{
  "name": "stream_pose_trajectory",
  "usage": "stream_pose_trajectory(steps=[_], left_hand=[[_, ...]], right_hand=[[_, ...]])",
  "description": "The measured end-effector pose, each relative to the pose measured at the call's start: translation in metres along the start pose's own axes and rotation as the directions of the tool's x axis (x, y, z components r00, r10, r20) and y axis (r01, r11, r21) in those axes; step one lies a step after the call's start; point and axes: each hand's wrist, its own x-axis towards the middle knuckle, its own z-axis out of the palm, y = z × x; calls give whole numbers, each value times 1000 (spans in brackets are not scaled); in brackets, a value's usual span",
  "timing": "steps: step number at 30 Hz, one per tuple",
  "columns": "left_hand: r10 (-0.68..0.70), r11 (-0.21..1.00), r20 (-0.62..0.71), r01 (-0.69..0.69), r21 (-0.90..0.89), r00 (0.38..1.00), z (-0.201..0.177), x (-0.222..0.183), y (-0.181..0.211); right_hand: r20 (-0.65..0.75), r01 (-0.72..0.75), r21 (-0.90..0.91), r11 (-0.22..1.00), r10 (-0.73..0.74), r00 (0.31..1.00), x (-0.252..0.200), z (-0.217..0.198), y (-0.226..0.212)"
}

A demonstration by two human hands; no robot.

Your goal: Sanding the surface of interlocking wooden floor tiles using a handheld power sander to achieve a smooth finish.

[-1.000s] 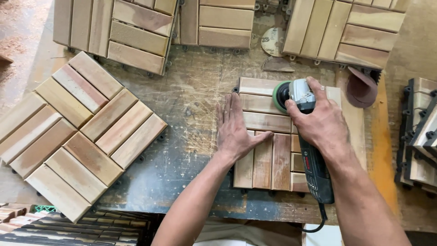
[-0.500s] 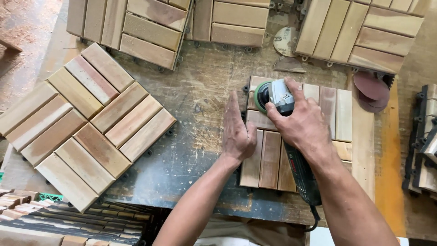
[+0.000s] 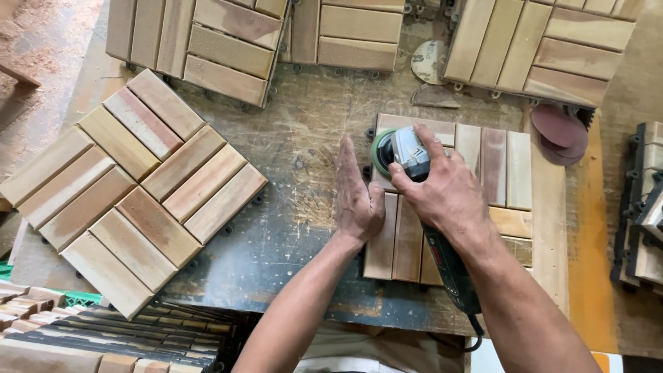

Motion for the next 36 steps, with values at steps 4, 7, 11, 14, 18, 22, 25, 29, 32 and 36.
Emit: stream_pose_trajectory(steps=[4, 7, 11, 14, 18, 22, 25, 29, 32, 36], left_hand=[[5, 1000, -13, -5, 16, 1000, 0, 1, 1], [9, 1000, 10, -9, 28, 1000, 3, 0, -4], [16, 996, 45, -19, 83, 999, 5, -1, -6], [35, 990, 74, -45, 135, 997, 6, 2, -3], [-12, 956, 280, -71, 285, 960, 8, 8, 2], [17, 865, 423, -225, 447, 906, 13, 21, 12], [-104, 733, 619, -360, 577, 779, 11, 29, 18], [-99, 709, 677, -425, 562, 729, 18, 38, 19], [-144, 711, 709, -426, 559, 690, 23, 44, 22], [-182, 730, 736, -412, 545, 652, 23, 52, 30]], right_hand=[[12, -38, -31, 999, 39, 999, 4, -8, 9], [12, -82, -35, 996, 83, 996, 7, -15, 18], [-16, -102, -21, 995, 102, 995, 14, -20, 38], [-29, -137, -18, 990, 137, 990, 17, -29, 55], [-48, -192, 1, 981, 192, 980, 19, -40, 69], [-52, -236, 12, 972, 236, 970, 16, -56, 67], [-18, -284, -22, 959, 284, 959, 13, -67, 62], [7, -383, -7, 924, 383, 924, 11, -77, 65], [19, -440, -3, 898, 440, 898, 8, -85, 70], [-37, -450, -10, 893, 449, 893, 4, -85, 92]])
